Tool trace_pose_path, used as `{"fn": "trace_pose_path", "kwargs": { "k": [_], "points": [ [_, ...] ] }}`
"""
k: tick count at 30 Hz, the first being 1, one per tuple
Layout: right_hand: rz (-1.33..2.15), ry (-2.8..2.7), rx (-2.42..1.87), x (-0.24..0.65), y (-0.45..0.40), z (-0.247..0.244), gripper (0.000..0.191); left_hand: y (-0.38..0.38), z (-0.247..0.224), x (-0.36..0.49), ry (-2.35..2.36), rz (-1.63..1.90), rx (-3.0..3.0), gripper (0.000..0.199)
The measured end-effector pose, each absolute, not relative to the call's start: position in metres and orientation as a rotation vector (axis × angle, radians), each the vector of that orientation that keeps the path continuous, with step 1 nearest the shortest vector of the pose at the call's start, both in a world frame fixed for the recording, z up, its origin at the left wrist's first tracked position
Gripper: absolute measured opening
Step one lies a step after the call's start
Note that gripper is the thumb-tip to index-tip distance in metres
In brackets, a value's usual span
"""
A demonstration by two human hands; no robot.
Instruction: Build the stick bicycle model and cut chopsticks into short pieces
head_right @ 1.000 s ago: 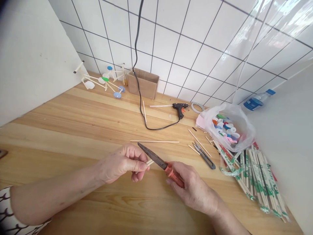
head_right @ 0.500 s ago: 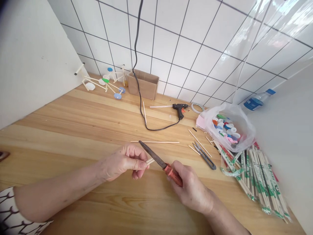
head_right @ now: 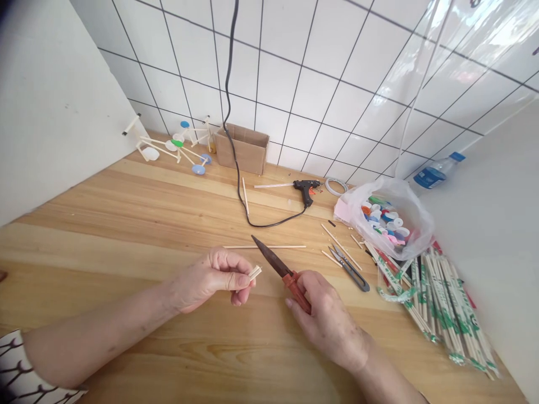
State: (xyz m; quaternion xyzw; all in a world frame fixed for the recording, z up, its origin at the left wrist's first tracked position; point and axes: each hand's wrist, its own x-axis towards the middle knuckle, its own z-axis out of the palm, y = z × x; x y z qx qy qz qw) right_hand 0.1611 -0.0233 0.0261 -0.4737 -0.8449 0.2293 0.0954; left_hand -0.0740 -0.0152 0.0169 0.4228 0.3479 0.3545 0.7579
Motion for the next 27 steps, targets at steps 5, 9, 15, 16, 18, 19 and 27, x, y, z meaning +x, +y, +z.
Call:
{"fn": "trace_pose_path", "kwargs": {
  "k": [5, 9, 15, 16, 18, 19, 27],
  "points": [
    [0.359, -2.696, -1.251, 0.161, -0.019, 0.021, 0.006, -0.021, 0.016, -0.068, 0.839, 0.755, 0.985, 0.017],
    [0.186, -2.731, -1.179, 0.164, -0.013, 0.025, 0.008, -0.024, 0.014, -0.065, 0.909, 0.781, 1.089, 0.015],
    [0.436, -2.356, -1.161, 0.156, -0.02, 0.02, 0.005, -0.031, 0.021, -0.057, 1.052, 0.819, 1.311, 0.016],
    [0.561, -2.282, -1.166, 0.15, -0.023, 0.018, 0.004, -0.033, 0.021, -0.055, 1.049, 0.828, 1.336, 0.015],
    [0.741, -2.161, -1.155, 0.139, -0.029, 0.017, 0.005, -0.036, 0.022, -0.054, 1.039, 0.837, 1.392, 0.016],
    [0.81, -2.111, -1.158, 0.133, -0.031, 0.017, 0.004, -0.037, 0.021, -0.053, 1.041, 0.838, 1.425, 0.016],
    [0.78, -2.008, -1.115, 0.116, -0.035, 0.021, 0.01, -0.035, 0.008, -0.053, 1.041, 0.916, 1.704, 0.014]
  ]
}}
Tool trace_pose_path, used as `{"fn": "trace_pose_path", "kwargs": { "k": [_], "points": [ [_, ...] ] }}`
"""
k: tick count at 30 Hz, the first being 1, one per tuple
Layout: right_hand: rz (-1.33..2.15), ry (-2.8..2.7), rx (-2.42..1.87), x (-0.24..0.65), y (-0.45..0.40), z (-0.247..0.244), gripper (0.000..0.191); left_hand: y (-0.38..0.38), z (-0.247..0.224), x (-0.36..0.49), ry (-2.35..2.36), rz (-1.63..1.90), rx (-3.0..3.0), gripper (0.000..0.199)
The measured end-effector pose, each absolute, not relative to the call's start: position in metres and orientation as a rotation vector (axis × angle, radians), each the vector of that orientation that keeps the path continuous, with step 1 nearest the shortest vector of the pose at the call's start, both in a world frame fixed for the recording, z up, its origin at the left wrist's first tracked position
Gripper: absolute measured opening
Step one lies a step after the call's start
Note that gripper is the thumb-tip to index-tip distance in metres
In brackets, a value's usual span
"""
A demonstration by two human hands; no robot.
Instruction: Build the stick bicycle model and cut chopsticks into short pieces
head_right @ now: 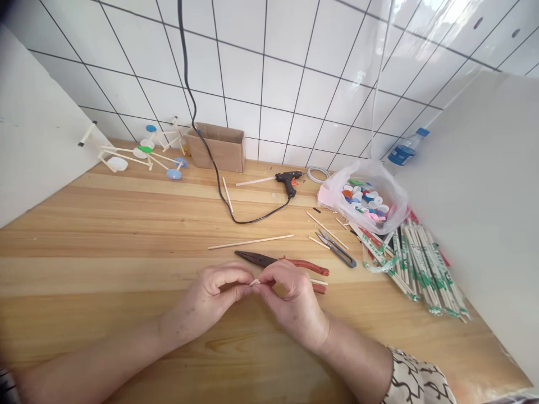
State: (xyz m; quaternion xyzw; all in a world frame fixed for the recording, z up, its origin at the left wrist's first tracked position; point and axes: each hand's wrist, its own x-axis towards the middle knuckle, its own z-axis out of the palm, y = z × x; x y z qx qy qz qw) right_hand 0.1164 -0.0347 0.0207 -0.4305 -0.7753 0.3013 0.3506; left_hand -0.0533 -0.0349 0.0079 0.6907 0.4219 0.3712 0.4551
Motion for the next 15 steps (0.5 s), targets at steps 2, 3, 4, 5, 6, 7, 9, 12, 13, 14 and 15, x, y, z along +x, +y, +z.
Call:
{"fn": "trace_pose_path", "kwargs": {
  "k": [2, 3, 4, 5, 6, 7, 9, 12, 13, 14, 15],
  "points": [
    [0.772, -2.046, -1.125, 0.116, -0.035, 0.019, 0.01, -0.034, 0.003, -0.054, 1.039, 0.895, 1.789, 0.016],
    [0.771, -2.07, -1.134, 0.116, -0.035, 0.018, 0.011, -0.033, 0.0, -0.054, 1.038, 0.879, 1.83, 0.016],
    [0.768, -2.092, -1.143, 0.115, -0.034, 0.017, 0.012, -0.033, -0.002, -0.054, 1.037, 0.861, 1.87, 0.017],
    [0.761, -2.111, -1.148, 0.115, -0.034, 0.016, 0.012, -0.032, -0.004, -0.055, 1.033, 0.844, 1.91, 0.017],
    [0.748, -2.122, -1.151, 0.114, -0.034, 0.016, 0.012, -0.032, -0.006, -0.056, 1.028, 0.831, 1.948, 0.018],
    [0.737, -2.129, -1.151, 0.113, -0.034, 0.015, 0.012, -0.031, -0.008, -0.056, 1.021, 0.824, 1.983, 0.018],
    [0.717, -2.133, -1.146, 0.112, -0.035, 0.015, 0.012, -0.031, -0.009, -0.058, 1.007, 0.815, 2.034, 0.018],
    [0.672, -2.15, -1.126, 0.111, -0.037, 0.014, 0.011, -0.03, -0.008, -0.059, 0.998, 0.799, 2.058, 0.017],
    [0.654, -2.162, -1.112, 0.111, -0.038, 0.014, 0.011, -0.03, -0.007, -0.059, 1.001, 0.795, 2.058, 0.017],
    [0.638, -2.174, -1.099, 0.111, -0.039, 0.014, 0.01, -0.03, -0.006, -0.059, 1.002, 0.793, 2.058, 0.018],
    [0.625, -2.185, -1.086, 0.111, -0.039, 0.014, 0.01, -0.03, -0.006, -0.059, 1.0, 0.792, 2.059, 0.018]
  ]
}}
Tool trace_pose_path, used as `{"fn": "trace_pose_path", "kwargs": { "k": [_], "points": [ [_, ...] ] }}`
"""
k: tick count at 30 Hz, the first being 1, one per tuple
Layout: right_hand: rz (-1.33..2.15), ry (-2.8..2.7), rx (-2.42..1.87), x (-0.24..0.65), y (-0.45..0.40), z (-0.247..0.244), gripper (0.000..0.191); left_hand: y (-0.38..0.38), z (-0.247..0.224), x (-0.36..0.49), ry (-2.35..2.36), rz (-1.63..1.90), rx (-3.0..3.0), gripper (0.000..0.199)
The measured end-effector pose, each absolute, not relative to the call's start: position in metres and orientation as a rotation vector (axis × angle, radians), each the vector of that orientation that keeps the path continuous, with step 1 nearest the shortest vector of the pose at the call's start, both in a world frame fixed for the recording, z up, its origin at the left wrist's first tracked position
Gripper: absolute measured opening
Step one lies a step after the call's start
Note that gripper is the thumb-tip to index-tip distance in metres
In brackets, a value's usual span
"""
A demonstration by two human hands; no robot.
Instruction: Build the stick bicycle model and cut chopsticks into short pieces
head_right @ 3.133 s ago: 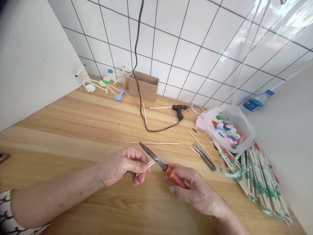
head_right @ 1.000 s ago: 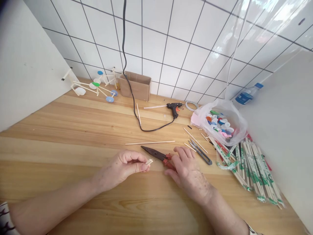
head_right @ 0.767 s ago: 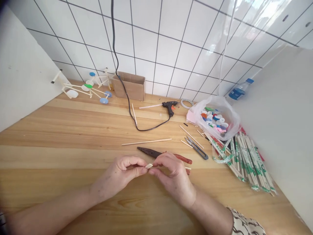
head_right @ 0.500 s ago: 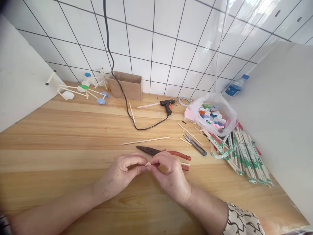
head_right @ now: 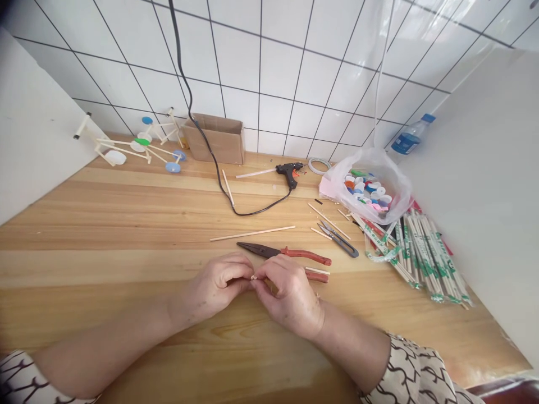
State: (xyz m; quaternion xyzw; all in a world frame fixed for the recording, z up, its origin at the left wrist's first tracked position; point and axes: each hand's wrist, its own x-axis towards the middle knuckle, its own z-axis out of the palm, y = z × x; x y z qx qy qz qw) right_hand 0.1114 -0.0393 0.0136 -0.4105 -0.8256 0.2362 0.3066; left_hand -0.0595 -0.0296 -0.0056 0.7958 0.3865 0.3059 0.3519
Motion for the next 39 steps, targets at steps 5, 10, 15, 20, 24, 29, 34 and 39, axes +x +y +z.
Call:
{"fn": "trace_pose_path", "kwargs": {
  "k": [5, 10, 15, 20, 24, 29, 34, 39],
  "points": [
    [0.602, -2.175, -1.097, 0.112, -0.041, 0.01, 0.008, -0.029, -0.003, -0.06, 0.996, 0.769, 2.062, 0.018],
    [0.647, -2.134, -1.115, 0.112, -0.042, 0.006, 0.006, -0.028, -0.002, -0.059, 0.994, 0.752, 2.065, 0.019],
    [0.697, -2.113, -1.179, 0.111, -0.043, 0.004, 0.006, -0.029, -0.002, -0.059, 0.987, 0.723, 2.081, 0.017],
    [0.66, -2.158, -1.186, 0.108, -0.043, 0.009, 0.007, -0.031, -0.003, -0.059, 1.024, 0.74, 2.101, 0.019],
    [0.565, -2.243, -1.115, 0.104, -0.039, 0.012, 0.01, -0.033, -0.002, -0.06, 1.055, 0.781, 2.121, 0.02],
    [0.61, -2.204, -1.22, 0.099, -0.035, 0.013, 0.01, -0.031, -0.001, -0.06, 1.085, 0.752, 2.093, 0.022],
    [0.636, -2.202, -1.237, 0.097, -0.036, 0.015, 0.01, -0.031, -0.003, -0.059, 1.088, 0.754, 2.11, 0.021],
    [0.677, -2.137, -1.28, 0.099, -0.035, 0.015, 0.008, -0.032, -0.004, -0.057, 1.125, 0.804, 2.055, 0.018]
  ]
}}
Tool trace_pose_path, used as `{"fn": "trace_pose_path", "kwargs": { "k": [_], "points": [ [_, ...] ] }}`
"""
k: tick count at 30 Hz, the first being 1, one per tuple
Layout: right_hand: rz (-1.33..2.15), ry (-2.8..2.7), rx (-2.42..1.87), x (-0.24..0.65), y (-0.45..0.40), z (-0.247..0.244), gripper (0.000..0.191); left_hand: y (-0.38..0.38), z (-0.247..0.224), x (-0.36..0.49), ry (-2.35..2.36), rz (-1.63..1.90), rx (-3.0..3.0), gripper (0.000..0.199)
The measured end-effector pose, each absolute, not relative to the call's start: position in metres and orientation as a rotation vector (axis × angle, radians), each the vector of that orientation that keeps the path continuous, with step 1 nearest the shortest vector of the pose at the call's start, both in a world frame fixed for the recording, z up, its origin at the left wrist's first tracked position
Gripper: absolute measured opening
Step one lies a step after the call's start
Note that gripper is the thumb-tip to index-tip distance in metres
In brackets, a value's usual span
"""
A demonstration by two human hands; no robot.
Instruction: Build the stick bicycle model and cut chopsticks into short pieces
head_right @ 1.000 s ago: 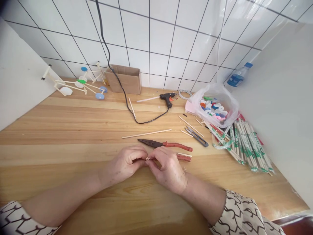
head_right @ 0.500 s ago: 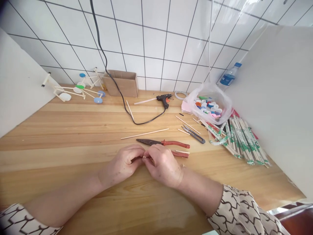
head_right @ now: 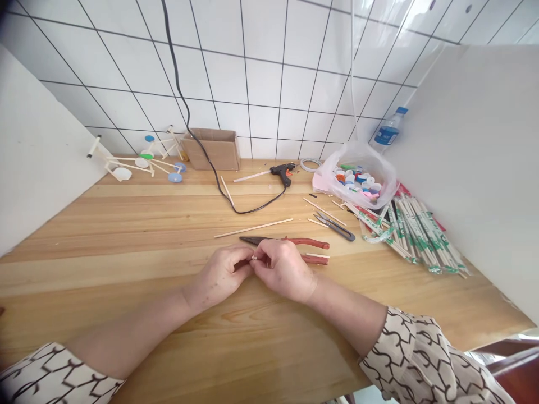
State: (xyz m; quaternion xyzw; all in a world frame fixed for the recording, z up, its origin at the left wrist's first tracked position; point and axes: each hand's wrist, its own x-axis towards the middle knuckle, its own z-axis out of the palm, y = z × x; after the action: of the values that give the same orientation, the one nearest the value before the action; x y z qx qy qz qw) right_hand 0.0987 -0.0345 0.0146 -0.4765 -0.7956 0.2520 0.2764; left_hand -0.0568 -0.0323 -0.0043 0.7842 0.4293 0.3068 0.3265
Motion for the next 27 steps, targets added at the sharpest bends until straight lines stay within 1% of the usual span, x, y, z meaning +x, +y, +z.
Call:
{"fn": "trace_pose_path", "kwargs": {
  "k": [3, 6, 10, 12, 16, 19, 22, 27],
  "points": [
    [0.779, -2.053, -1.351, 0.1, -0.032, 0.016, 0.008, -0.032, -0.005, -0.055, 1.128, 0.847, 1.951, 0.015],
    [0.958, -1.917, -1.387, 0.103, -0.028, 0.019, 0.01, -0.031, -0.002, -0.055, 1.081, 0.862, 1.817, 0.013],
    [1.071, -1.799, -1.389, 0.111, -0.021, 0.02, 0.019, -0.028, 0.004, -0.058, 1.047, 0.831, 1.699, 0.019],
    [1.053, -1.805, -1.409, 0.113, -0.02, 0.02, 0.019, -0.027, 0.006, -0.059, 1.043, 0.811, 1.65, 0.018],
    [0.932, -1.927, -1.471, 0.111, -0.025, 0.019, 0.013, -0.025, 0.004, -0.059, 1.021, 0.808, 1.616, 0.013],
    [0.785, -2.082, -1.437, 0.107, -0.029, 0.019, 0.008, -0.024, 0.0, -0.059, 1.004, 0.822, 1.684, 0.013],
    [0.635, -2.189, -1.359, 0.105, -0.031, 0.018, 0.007, -0.024, 0.0, -0.059, 1.022, 0.794, 1.729, 0.016],
    [0.594, -2.22, -1.302, 0.106, -0.034, 0.018, 0.007, -0.025, 0.001, -0.057, 1.044, 0.79, 1.664, 0.017]
  ]
}}
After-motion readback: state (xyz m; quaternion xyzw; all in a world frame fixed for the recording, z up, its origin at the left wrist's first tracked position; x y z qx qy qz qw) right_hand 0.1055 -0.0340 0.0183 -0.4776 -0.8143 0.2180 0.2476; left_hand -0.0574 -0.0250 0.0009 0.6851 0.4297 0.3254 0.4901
